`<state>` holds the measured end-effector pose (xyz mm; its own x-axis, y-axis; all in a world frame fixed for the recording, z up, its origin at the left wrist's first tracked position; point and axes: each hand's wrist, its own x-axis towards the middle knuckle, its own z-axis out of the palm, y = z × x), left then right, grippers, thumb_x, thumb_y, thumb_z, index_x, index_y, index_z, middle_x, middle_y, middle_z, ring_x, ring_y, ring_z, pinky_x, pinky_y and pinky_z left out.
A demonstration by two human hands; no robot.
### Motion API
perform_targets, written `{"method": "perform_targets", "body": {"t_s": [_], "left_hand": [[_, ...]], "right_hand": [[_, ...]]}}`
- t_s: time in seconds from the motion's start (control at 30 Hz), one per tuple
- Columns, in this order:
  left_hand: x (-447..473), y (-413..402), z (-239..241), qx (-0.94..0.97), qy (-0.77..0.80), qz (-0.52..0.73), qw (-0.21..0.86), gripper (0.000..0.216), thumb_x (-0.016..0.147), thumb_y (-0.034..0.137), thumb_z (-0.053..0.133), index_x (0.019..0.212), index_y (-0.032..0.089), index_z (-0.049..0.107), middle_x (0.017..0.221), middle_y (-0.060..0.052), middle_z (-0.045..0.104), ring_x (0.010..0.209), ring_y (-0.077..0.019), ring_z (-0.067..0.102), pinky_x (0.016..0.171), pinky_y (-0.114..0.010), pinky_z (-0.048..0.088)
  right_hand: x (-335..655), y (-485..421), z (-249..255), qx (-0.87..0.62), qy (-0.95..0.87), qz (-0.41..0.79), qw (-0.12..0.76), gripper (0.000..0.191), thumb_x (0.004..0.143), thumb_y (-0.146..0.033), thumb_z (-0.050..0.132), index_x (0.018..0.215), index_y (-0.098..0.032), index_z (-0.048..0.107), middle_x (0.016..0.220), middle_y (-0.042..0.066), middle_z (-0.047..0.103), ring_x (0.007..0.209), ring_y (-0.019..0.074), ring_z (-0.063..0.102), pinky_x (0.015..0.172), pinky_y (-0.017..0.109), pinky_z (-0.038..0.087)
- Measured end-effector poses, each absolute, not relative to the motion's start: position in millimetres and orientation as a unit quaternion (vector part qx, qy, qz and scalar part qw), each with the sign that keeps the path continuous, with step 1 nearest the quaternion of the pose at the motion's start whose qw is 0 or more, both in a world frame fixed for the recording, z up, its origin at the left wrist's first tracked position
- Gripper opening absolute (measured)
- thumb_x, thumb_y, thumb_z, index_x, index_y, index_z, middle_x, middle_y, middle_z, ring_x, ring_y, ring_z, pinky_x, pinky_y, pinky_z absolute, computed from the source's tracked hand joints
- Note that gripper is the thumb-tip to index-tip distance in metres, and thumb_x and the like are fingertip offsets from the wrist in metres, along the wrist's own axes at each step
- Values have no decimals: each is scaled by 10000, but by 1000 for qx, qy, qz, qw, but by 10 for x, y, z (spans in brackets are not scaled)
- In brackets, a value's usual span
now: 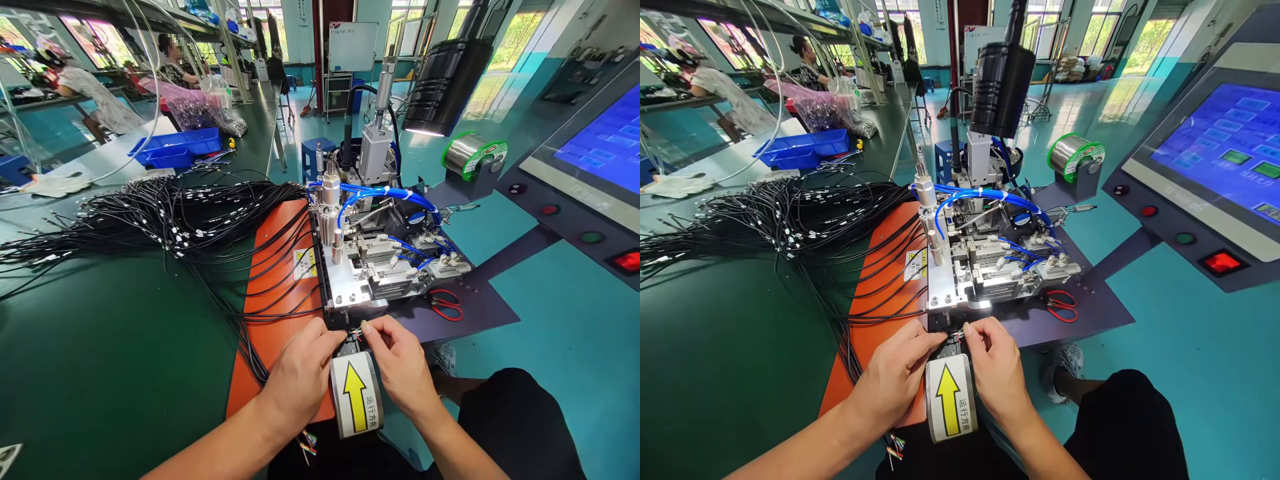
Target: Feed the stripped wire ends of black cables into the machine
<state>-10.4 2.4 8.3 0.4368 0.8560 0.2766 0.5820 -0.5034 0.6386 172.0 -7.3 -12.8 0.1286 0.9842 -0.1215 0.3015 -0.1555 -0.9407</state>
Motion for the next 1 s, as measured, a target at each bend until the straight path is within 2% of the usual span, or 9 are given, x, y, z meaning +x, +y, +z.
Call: {"method": "perform_targets", "body": {"t_s": [1.0], "left_hand": [[-81, 7, 85, 827, 454, 257, 212, 268, 965, 134, 441, 1068, 167, 686, 853, -54, 543, 769, -183, 548, 655, -277, 480]], "right_hand": [[1671, -101, -158, -642, -484, 426, 414, 361, 938, -503, 527, 808, -193, 656, 734, 8, 630, 666, 163, 540, 607, 258, 416]]}}
